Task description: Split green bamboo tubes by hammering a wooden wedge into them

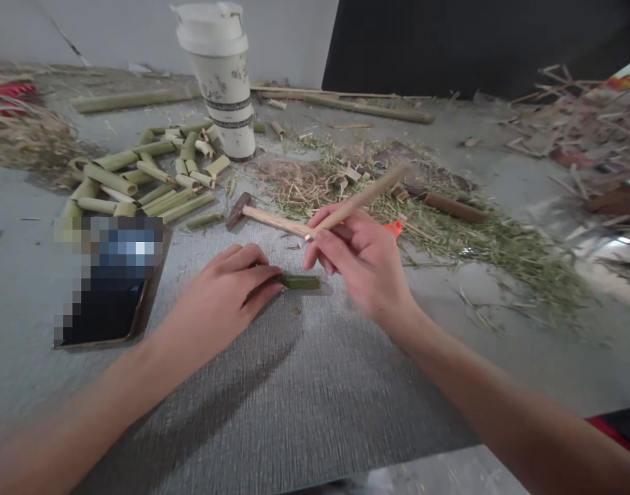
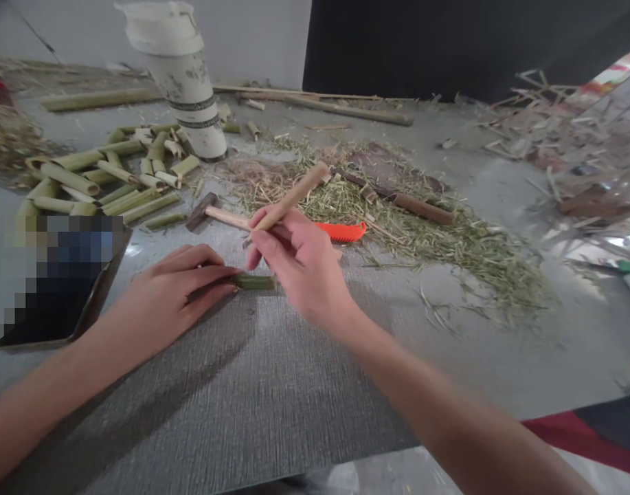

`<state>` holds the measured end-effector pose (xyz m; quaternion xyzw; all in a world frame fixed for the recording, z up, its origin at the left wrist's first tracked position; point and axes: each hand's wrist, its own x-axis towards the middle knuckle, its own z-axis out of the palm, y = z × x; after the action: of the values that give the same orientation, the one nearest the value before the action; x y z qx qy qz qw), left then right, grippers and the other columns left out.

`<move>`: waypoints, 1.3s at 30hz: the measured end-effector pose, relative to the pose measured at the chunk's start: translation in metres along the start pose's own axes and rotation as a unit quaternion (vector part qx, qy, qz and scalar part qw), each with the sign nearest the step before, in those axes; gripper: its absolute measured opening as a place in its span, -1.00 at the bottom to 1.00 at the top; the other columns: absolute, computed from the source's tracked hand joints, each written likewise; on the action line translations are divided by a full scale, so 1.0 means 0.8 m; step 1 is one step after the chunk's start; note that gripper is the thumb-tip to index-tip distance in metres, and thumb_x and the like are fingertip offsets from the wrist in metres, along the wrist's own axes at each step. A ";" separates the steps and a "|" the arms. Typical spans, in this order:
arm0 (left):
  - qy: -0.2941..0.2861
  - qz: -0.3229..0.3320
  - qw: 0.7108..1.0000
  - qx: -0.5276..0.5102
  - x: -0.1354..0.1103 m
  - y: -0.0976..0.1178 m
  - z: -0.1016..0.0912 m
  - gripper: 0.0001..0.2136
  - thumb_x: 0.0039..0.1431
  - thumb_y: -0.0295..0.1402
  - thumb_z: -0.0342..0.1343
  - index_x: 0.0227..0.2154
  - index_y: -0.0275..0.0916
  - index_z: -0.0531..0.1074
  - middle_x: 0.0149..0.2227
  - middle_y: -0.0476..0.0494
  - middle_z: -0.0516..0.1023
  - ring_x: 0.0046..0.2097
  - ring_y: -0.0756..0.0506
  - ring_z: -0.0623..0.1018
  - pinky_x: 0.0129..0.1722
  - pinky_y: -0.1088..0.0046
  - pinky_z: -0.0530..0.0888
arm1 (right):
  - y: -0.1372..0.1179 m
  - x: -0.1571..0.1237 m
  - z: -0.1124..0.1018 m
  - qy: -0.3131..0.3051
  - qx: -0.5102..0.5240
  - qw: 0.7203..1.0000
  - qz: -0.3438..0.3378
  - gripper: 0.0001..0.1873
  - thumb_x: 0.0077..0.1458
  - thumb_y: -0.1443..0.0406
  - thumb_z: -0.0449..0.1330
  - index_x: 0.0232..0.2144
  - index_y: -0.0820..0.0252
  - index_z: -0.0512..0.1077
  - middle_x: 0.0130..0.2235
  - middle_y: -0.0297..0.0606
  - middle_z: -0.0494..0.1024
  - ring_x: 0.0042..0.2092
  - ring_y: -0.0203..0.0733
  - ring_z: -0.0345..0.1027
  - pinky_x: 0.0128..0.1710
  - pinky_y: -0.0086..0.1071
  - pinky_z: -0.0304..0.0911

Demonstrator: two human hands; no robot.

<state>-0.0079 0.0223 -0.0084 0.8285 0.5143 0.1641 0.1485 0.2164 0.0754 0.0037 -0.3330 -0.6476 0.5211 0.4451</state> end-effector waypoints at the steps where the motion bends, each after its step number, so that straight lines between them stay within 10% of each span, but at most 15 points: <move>1: -0.002 -0.002 1.000 -0.003 0.000 0.001 0.000 -0.66 0.57 -0.20 0.02 0.01 -0.23 0.67 -0.08 -0.22 0.61 0.00 -0.27 0.56 0.07 0.07 0.53 | 0.000 -0.002 0.002 -0.001 -0.012 1.000 0.006 -0.87 0.42 0.17 0.26 -0.15 0.08 0.47 -0.39 -0.38 0.54 -0.37 -0.27 0.39 -0.35 -0.33 0.30; 31: 0.002 -0.021 1.000 0.000 0.000 0.013 0.000 -0.71 0.54 -0.28 0.04 -0.15 -0.21 0.67 -0.16 -0.20 0.57 -0.06 -0.26 0.56 0.02 0.05 0.53 | -0.002 -0.012 0.014 -0.031 -0.270 0.961 -0.041 -0.81 0.31 0.30 0.23 -0.40 0.14 0.51 -0.39 -0.31 0.61 -0.43 -0.27 0.38 -0.40 -0.32 0.27; 39: 0.172 0.021 0.975 -0.137 0.011 0.034 -0.007 -0.64 0.42 -0.39 0.13 0.22 -0.17 0.50 0.18 -0.27 0.59 0.18 -0.24 0.57 0.20 0.13 0.53 | 0.000 -0.011 0.013 -0.037 -0.286 0.956 -0.056 -0.85 0.21 0.42 0.21 -0.41 0.13 0.47 -0.41 -0.34 0.56 -0.38 -0.24 0.37 -0.35 -0.32 0.23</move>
<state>0.0149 0.0189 0.0092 0.7700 0.4874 0.3765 0.1663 0.2101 0.0634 0.0007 -0.3900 -0.8033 0.3006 0.3351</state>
